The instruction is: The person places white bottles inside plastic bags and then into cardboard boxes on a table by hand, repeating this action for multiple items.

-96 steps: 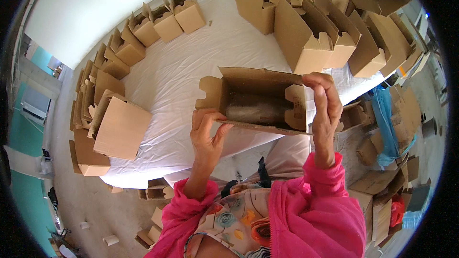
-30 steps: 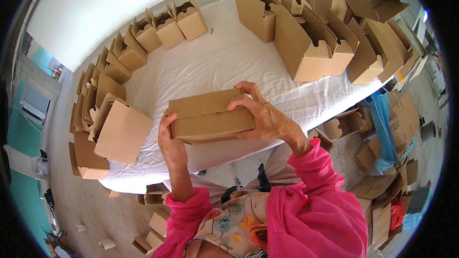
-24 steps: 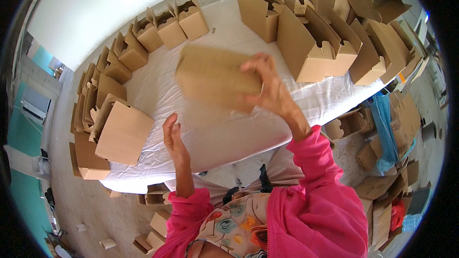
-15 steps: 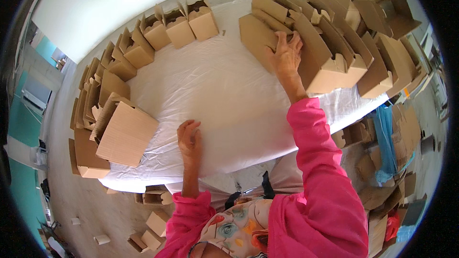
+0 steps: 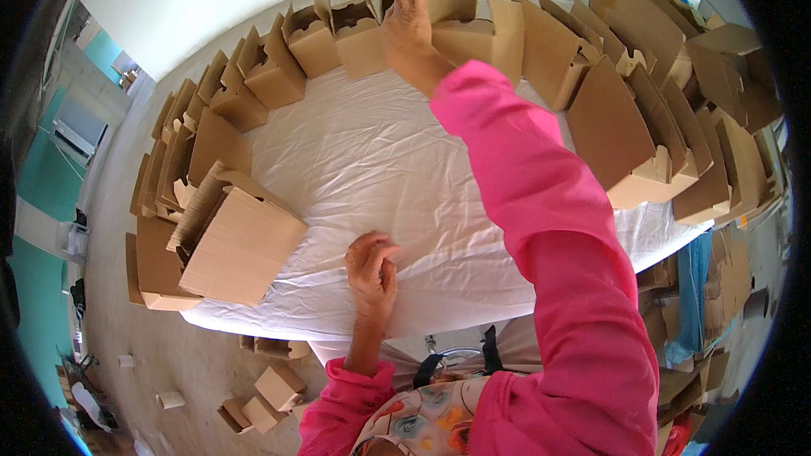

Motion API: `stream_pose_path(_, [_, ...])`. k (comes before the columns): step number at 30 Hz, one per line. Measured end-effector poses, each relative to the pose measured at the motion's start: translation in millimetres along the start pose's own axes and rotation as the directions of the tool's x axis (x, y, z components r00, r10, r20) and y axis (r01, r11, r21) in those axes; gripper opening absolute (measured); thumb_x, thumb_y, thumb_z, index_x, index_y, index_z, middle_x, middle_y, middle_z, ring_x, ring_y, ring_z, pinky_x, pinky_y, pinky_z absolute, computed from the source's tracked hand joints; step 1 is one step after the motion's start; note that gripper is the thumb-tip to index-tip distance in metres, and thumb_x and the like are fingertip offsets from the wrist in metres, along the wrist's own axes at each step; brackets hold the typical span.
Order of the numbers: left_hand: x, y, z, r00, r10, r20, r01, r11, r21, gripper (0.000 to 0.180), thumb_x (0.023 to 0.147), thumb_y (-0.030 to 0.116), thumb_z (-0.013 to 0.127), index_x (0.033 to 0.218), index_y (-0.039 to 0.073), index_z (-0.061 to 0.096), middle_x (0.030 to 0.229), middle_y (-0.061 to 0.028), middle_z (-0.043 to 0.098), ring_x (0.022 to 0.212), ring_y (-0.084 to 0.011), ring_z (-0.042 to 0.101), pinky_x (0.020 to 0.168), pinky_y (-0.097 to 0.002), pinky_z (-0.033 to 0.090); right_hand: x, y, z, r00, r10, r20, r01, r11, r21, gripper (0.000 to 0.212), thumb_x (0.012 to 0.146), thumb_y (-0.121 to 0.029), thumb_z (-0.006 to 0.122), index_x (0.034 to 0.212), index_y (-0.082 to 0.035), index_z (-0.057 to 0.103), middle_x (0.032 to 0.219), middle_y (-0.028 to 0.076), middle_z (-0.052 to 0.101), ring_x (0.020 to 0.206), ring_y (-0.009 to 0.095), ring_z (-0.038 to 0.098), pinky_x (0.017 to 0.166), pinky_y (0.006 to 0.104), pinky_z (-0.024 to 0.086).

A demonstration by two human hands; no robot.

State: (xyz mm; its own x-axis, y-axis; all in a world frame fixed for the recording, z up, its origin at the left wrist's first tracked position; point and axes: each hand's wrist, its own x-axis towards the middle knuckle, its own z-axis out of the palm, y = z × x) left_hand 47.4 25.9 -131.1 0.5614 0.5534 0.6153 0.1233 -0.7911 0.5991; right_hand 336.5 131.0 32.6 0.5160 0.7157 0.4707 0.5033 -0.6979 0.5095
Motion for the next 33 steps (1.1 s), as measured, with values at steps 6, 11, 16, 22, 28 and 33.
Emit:
stream_pose_path(6, [-1, 1, -2, 1.000, -0.012, 0.023, 0.012, 1.000, -0.012, 0.031, 0.062, -0.007, 0.054, 0.087, 0.010, 0.060, 0.101, -0.0078, 0.059, 0.102, -0.0286, 0.055, 0.086, -0.0405, 0.039, 58, -37, 63, 0.976, -0.140, 0.169, 0.078, 0.942, 0.328, 0.073, 0.070, -0.034, 0.068, 0.130, -0.002, 0.043, 0.131, 0.018, 0.048, 0.130, 0.035, 0.033, 0.106, 0.0588, 0.012])
stream_pose_path(11, [1, 5, -4, 0.999, -0.034, 0.013, 0.035, 0.998, -0.054, 0.032, 0.065, -0.008, 0.052, 0.090, 0.007, 0.062, 0.101, -0.0110, 0.059, 0.102, -0.0297, 0.055, 0.086, -0.0396, 0.041, 47, -36, 97, 0.994, -0.100, -0.046, 0.110, 0.865, 0.489, 0.033, 0.076, -0.022, 0.061, 0.105, -0.007, 0.061, 0.106, 0.012, 0.064, 0.105, 0.027, 0.057, 0.092, 0.0480, 0.036])
stream_pose_path(16, [5, 12, -24, 0.994, -0.047, -0.097, 0.034, 0.990, -0.135, 0.037, 0.067, -0.008, 0.053, 0.100, 0.007, 0.063, 0.103, -0.0150, 0.057, 0.103, -0.0308, 0.055, 0.087, -0.0417, 0.043, 22, -28, 80, 0.969, -0.192, -0.156, 0.242, 0.864, 0.442, 0.015, 0.078, -0.016, 0.052, 0.082, -0.013, 0.066, 0.088, 0.006, 0.067, 0.091, 0.020, 0.063, 0.077, 0.0398, 0.045])
stream_pose_path(22, [64, 19, -144, 0.945, 0.237, -0.227, -0.023, 0.739, 0.674, 0.048, 0.081, 0.009, 0.060, 0.127, 0.002, 0.048, 0.129, -0.0180, 0.044, 0.124, -0.0391, 0.037, 0.102, -0.0511, 0.029, -60, 7, 60, 0.816, -0.332, -0.473, 0.506, 0.806, 0.308, 0.009, 0.074, -0.017, 0.057, 0.078, -0.015, 0.064, 0.083, 0.004, 0.065, 0.081, 0.020, 0.063, 0.071, 0.0377, 0.046])
stream_pose_path(28, [70, -11, -206, 0.996, -0.015, -0.084, 0.078, 0.556, 0.827, 0.067, 0.074, 0.019, 0.071, 0.133, 0.008, 0.042, 0.118, -0.0130, 0.054, 0.111, -0.0302, 0.050, 0.096, -0.0444, 0.034, -128, 23, 18, 0.662, -0.345, -0.665, 0.746, 0.389, 0.541, 0.012, 0.070, -0.008, 0.063, 0.074, -0.007, 0.052, 0.077, 0.005, 0.054, 0.086, 0.023, 0.054, 0.076, 0.0356, 0.044])
stream_pose_path(33, [77, -18, -224, 0.992, -0.105, -0.068, 0.124, 0.745, 0.655, 0.027, 0.075, 0.007, 0.068, 0.101, 0.005, 0.059, 0.094, -0.0122, 0.063, 0.083, -0.0296, 0.060, 0.073, -0.0399, 0.045, -153, 24, -13, 0.758, -0.211, -0.617, 0.647, 0.128, 0.751, 0.029, 0.076, -0.025, 0.067, 0.096, -0.006, 0.059, 0.112, 0.008, 0.056, 0.120, 0.028, 0.045, 0.102, 0.0406, 0.036])
